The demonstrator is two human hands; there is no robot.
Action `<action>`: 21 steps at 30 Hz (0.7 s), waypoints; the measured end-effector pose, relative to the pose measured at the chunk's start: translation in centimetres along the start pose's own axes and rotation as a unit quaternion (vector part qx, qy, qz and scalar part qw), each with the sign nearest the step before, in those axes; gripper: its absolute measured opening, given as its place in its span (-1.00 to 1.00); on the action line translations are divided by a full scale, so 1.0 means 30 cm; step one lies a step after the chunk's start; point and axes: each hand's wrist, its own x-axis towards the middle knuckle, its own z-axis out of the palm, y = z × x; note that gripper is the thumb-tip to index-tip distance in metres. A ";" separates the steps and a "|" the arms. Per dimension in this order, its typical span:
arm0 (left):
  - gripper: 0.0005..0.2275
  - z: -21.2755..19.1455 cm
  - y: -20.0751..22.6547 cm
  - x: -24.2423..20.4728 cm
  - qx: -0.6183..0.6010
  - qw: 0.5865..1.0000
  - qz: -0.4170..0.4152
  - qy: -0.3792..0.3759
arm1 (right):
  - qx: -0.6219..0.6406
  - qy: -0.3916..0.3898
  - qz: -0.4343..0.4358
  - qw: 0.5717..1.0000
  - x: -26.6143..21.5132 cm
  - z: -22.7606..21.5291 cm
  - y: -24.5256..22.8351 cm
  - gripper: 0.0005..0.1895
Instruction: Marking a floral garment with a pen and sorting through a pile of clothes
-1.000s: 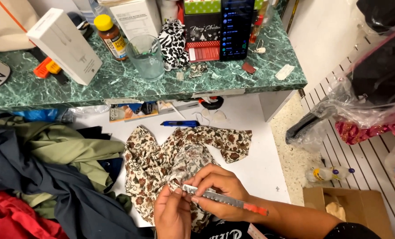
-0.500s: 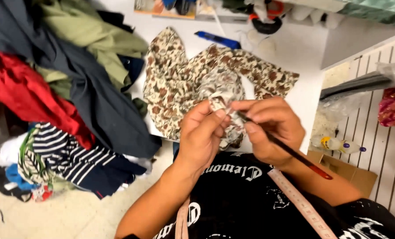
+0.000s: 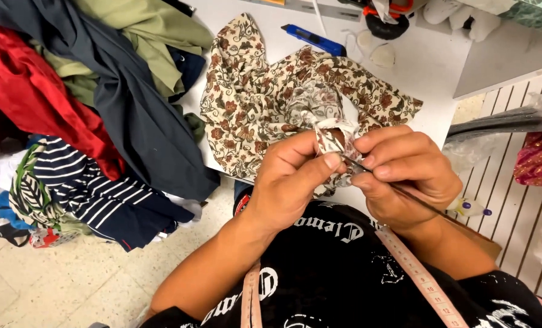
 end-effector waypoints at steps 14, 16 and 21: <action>-0.87 -0.003 0.025 -0.008 0.035 0.999 -0.007 0.000 | -0.007 -0.037 -0.019 0.999 -0.012 -0.009 0.028 -0.83; -0.87 0.001 0.033 -0.006 0.018 1.000 -0.004 -0.015 | 0.001 -0.027 -0.047 0.999 -0.018 -0.018 0.051 -0.84; -0.74 -0.034 -0.012 -0.009 -0.057 0.996 -0.004 -0.072 | 0.128 -0.005 -0.029 0.991 -0.030 -0.019 0.106 -0.81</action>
